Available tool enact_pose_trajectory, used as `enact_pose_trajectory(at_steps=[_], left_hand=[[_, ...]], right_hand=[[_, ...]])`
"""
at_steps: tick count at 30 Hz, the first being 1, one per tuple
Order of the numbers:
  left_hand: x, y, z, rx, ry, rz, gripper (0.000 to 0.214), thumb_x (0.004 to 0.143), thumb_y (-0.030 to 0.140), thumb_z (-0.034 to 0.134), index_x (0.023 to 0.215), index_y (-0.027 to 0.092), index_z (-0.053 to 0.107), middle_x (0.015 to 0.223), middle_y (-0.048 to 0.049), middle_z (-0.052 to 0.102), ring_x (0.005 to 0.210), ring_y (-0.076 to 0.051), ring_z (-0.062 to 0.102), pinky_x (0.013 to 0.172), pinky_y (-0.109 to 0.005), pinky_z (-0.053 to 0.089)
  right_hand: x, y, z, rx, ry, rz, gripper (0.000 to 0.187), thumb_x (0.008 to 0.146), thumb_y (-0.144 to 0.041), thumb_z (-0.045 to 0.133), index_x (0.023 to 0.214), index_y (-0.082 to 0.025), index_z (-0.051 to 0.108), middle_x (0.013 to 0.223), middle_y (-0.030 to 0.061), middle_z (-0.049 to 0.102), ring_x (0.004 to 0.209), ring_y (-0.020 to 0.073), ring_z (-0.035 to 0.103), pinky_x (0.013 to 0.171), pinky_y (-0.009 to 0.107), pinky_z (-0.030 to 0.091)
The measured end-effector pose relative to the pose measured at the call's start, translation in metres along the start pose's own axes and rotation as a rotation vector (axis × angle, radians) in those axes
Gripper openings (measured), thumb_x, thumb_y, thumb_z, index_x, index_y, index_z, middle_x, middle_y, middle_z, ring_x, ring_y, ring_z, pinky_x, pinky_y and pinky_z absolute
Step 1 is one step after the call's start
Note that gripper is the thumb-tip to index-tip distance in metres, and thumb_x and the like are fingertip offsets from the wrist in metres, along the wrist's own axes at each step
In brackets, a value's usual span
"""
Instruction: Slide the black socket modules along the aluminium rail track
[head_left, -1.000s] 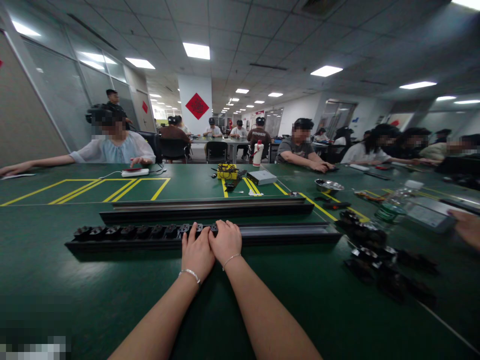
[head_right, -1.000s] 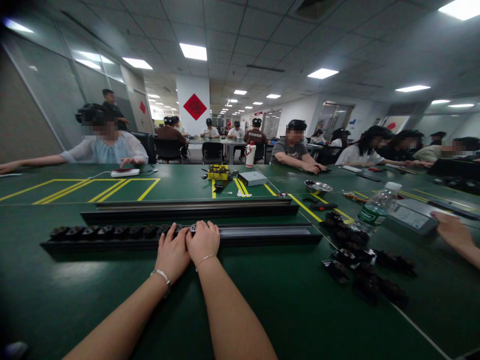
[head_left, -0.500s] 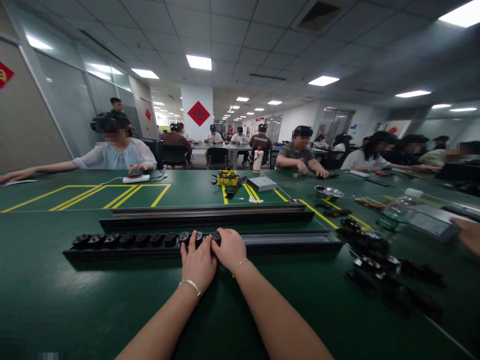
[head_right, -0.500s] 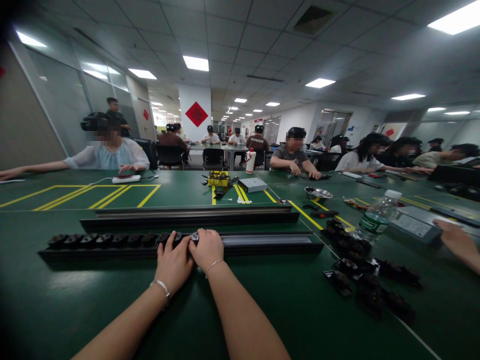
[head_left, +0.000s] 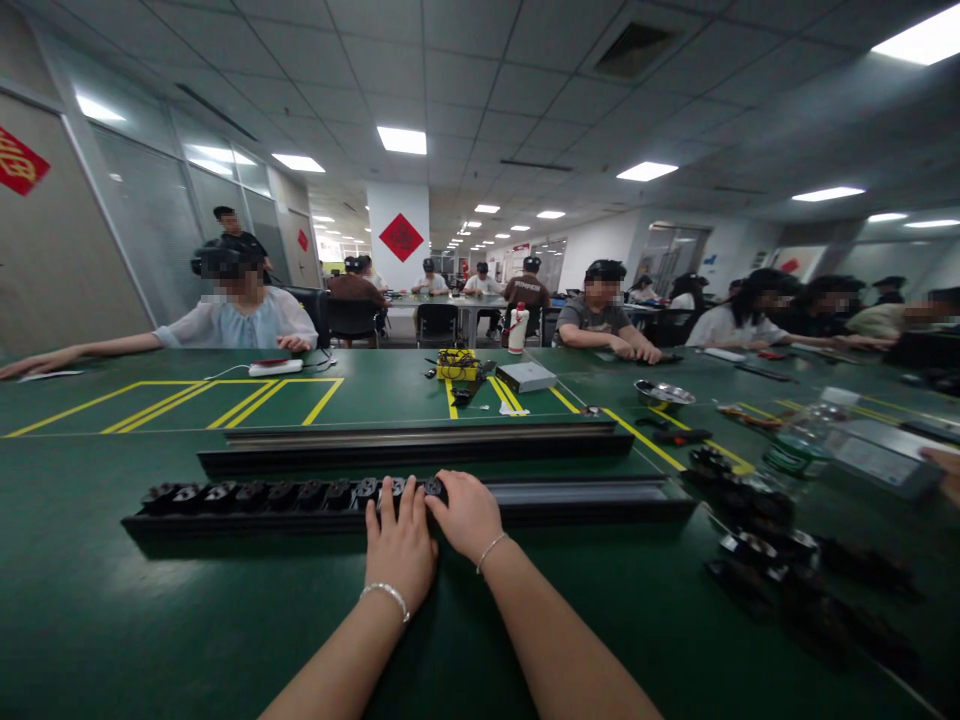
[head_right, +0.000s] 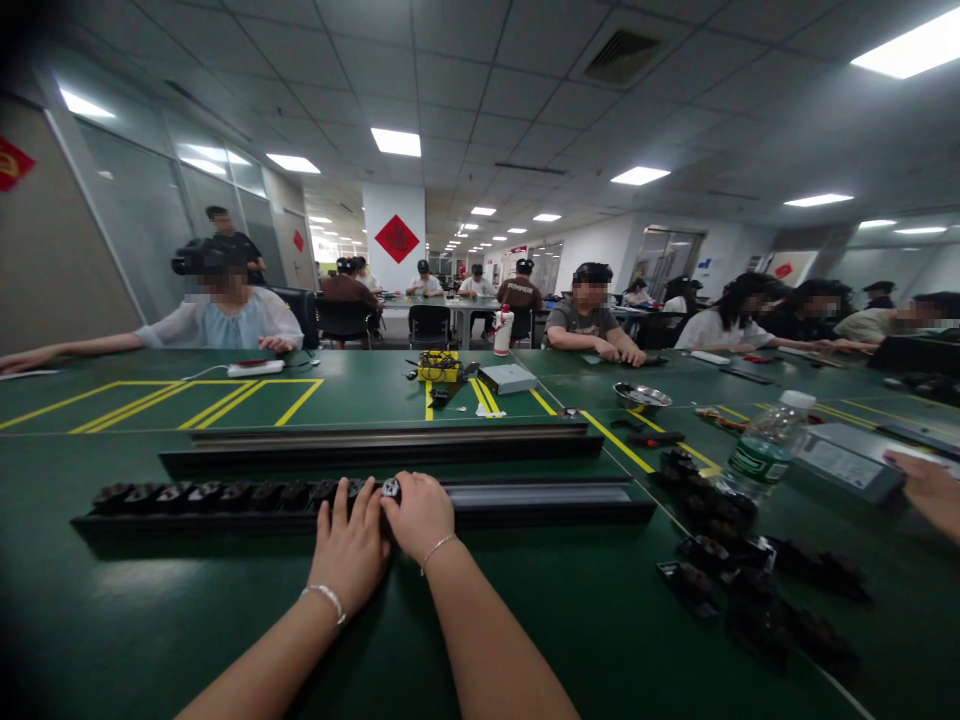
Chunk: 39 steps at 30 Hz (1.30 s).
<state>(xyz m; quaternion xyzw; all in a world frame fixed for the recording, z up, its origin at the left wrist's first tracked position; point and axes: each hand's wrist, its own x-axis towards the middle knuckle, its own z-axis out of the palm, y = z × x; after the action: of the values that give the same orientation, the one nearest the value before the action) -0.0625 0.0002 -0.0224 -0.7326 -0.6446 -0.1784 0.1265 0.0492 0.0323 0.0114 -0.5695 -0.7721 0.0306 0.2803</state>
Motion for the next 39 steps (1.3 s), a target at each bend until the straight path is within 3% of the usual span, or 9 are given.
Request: enact_pose_trajectory(at_steps=[11, 20, 39], left_hand=[[0.002, 0.0, -0.001, -0.024, 0.004, -0.008, 0.056, 0.071, 0.021, 0.044, 0.126, 0.016, 0.044, 0.138, -0.0044, 0.038, 0.133, -0.032, 0.01, 0.105, -0.054, 0.012], [0.002, -0.005, -0.002, -0.017, -0.014, -0.003, 0.055, 0.071, 0.02, 0.042, 0.126, 0.022, 0.043, 0.138, 0.0016, 0.038, 0.132, -0.029, 0.012, 0.104, -0.054, 0.015], [0.003, -0.006, -0.001, -0.006, -0.017, -0.001, 0.055, 0.072, 0.02, 0.04, 0.126, 0.025, 0.043, 0.138, 0.0031, 0.038, 0.132, -0.028, 0.013, 0.103, -0.053, 0.015]], right_hand=[[0.005, 0.007, -0.002, 0.002, -0.073, 0.005, 0.02, 0.078, -0.035, 0.053, 0.093, -0.022, 0.059, 0.092, 0.0022, 0.064, 0.09, 0.016, 0.055, 0.076, 0.025, 0.037], [0.007, 0.011, -0.003, -0.006, -0.099, -0.006, 0.03, 0.077, -0.041, 0.053, 0.099, -0.023, 0.059, 0.096, 0.0035, 0.064, 0.093, 0.0168, 0.054, 0.081, 0.027, 0.034], [0.004, 0.014, -0.005, -0.009, -0.059, -0.012, 0.031, 0.077, -0.042, 0.052, 0.1, -0.023, 0.059, 0.098, 0.0029, 0.064, 0.093, 0.0175, 0.054, 0.083, 0.028, 0.036]])
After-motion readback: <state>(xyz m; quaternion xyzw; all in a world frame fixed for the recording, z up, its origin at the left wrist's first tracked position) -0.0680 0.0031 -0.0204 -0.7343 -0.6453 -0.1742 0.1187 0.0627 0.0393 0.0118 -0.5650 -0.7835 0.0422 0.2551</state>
